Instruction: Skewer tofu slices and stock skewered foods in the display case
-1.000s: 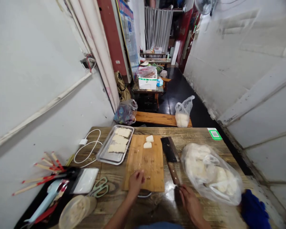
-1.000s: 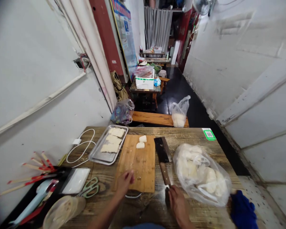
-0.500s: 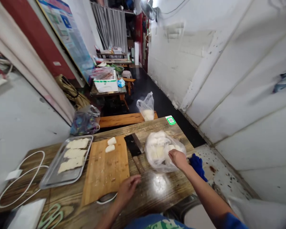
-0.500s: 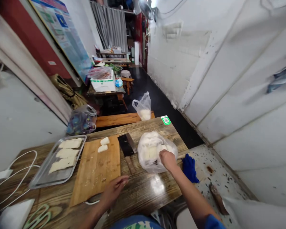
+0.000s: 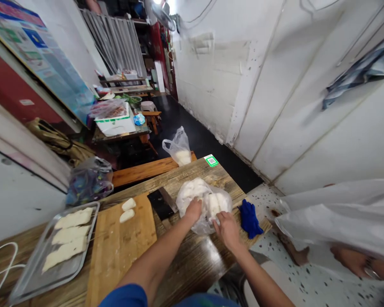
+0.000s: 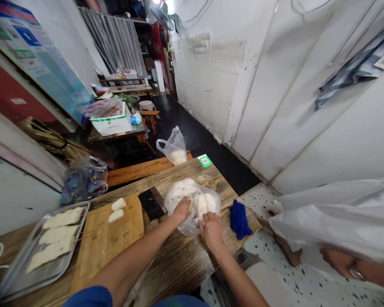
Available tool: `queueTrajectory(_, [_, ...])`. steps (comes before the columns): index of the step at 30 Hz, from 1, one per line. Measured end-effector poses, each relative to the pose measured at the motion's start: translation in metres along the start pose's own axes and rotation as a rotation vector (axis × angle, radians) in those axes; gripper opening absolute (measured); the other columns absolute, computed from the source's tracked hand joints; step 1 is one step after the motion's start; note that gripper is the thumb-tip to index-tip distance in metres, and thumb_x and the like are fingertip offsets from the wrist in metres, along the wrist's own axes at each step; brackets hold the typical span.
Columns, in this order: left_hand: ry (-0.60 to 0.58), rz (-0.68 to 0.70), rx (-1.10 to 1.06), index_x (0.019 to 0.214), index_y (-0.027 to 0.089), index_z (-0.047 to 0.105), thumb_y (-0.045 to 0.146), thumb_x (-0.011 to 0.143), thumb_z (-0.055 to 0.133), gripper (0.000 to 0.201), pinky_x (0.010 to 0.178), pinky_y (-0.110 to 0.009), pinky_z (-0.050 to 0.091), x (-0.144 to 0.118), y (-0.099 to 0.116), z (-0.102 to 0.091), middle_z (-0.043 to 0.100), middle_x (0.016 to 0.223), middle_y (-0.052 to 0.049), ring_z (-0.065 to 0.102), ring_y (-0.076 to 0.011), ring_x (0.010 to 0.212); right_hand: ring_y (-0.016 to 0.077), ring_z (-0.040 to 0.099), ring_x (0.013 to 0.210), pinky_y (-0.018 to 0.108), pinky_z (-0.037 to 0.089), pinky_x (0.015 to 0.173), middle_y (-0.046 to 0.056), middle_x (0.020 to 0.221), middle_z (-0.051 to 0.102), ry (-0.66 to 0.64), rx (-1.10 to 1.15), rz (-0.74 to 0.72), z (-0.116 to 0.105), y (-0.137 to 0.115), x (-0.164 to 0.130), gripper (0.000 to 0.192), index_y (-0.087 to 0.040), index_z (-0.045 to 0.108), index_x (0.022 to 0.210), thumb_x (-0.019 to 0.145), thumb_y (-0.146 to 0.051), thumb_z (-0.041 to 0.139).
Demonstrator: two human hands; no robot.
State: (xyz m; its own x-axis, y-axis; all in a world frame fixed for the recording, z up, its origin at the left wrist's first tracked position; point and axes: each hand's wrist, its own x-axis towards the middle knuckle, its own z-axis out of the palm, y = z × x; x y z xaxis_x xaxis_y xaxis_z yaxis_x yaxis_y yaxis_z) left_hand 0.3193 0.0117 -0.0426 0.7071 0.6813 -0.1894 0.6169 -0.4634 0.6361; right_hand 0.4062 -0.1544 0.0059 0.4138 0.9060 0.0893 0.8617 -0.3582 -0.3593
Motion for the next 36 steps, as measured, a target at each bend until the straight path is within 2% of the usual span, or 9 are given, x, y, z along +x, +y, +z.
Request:
queueTrajectory(3, [-0.07,0.04,0.136,0.115,0.01,0.051,0.005,0.04,0.071,0.077,0.101,-0.043,0.023,0.012,-0.001,0.005,0.044,0.126,-0.021,0.032,-0.0376,0.122,0.0216,0.052,0.095,0.034,0.038,0.086,0.009,0.101,0.061,0.049,0.051,-0.023,0.007,-0.005,-0.012,0.026,-0.018,0.061,0.097,0.087,-0.029,0.039])
queueTrajectory(6, [-0.1,0.066,0.273,0.127,0.01,0.04,0.01,0.037,0.075,0.097,0.103,-0.044,0.019,0.019,-0.001,0.01,0.038,0.131,-0.022,0.025,-0.0394,0.125,0.0225,0.052,0.099,0.038,0.039,0.088,0.008,0.11,0.06,0.102,0.079,-0.044,0.02,-0.008,-0.027,0.025,-0.019,0.06,0.101,0.085,-0.023,0.04])
queueTrajectory(11, [-0.122,0.016,0.456,0.128,0.012,0.038,0.028,0.042,0.074,0.095,0.1,-0.04,0.027,0.019,0.002,0.005,0.037,0.131,-0.02,0.032,-0.0368,0.122,0.0223,0.057,0.099,0.038,0.045,0.087,0.005,0.11,0.063,0.259,0.091,-0.136,0.061,-0.003,-0.044,0.029,-0.026,0.059,0.102,0.079,-0.017,0.046])
queueTrajectory(15, [-0.168,-0.025,0.396,0.119,0.009,0.047,0.027,0.039,0.073,0.087,0.096,-0.037,0.033,0.023,-0.002,-0.002,0.048,0.12,-0.02,0.04,-0.0355,0.116,0.0179,0.065,0.082,0.025,0.051,0.073,0.002,0.101,0.068,0.244,0.084,-0.299,0.102,0.002,-0.021,0.026,-0.026,0.064,0.091,0.071,-0.014,0.051])
queueTrajectory(18, [-0.216,0.003,0.347,0.116,0.009,0.05,0.021,0.043,0.07,0.077,0.094,-0.037,0.036,0.024,-0.004,-0.003,0.052,0.116,-0.021,0.043,-0.0354,0.114,0.0168,0.066,0.076,0.023,0.052,0.067,0.004,0.105,0.067,0.188,0.076,-0.169,0.106,-0.007,-0.006,0.034,-0.025,0.064,0.094,0.071,-0.007,0.045])
queueTrajectory(23, [-0.313,0.163,0.251,0.106,0.014,0.055,0.023,0.063,0.059,0.044,0.09,-0.034,0.038,0.027,-0.003,0.008,0.059,0.111,-0.017,0.052,-0.0282,0.106,0.0186,0.066,0.075,0.028,0.052,0.062,0.013,0.117,0.059,-0.024,0.144,0.142,0.069,-0.02,-0.004,0.045,-0.019,0.053,0.114,0.074,-0.002,0.041])
queueTrajectory(27, [-0.427,0.109,0.434,0.092,0.011,0.059,0.024,0.066,0.056,0.03,0.077,-0.036,0.043,0.055,-0.004,0.027,0.064,0.095,-0.018,0.059,-0.0301,0.091,0.023,0.059,0.094,0.035,0.051,0.072,0.013,0.111,0.06,-0.097,0.244,0.36,0.071,-0.01,0.012,0.036,-0.015,0.049,0.117,0.082,-0.01,0.039])
queueTrajectory(31, [-0.54,0.146,0.488,0.081,0.013,0.06,0.025,0.062,0.058,0.022,0.073,-0.033,0.044,0.069,-0.003,0.035,0.065,0.084,-0.012,0.059,-0.0277,0.086,0.0245,0.051,0.107,0.038,0.046,0.085,0.016,0.121,0.053,-0.079,0.318,0.527,0.087,-0.012,0.016,0.047,-0.01,0.038,0.126,0.08,-0.012,0.043])
queueTrajectory(36, [-0.633,0.202,0.285,0.079,0.017,0.061,0.024,0.057,0.061,0.024,0.075,-0.03,0.045,0.061,0.014,0.018,0.065,0.08,-0.005,0.057,-0.0238,0.084,0.0239,0.049,0.11,0.036,0.041,0.092,0.013,0.122,0.052,0.094,0.591,0.561,0.081,-0.019,0.012,0.066,-0.011,0.039,0.125,0.062,-0.014,0.059])
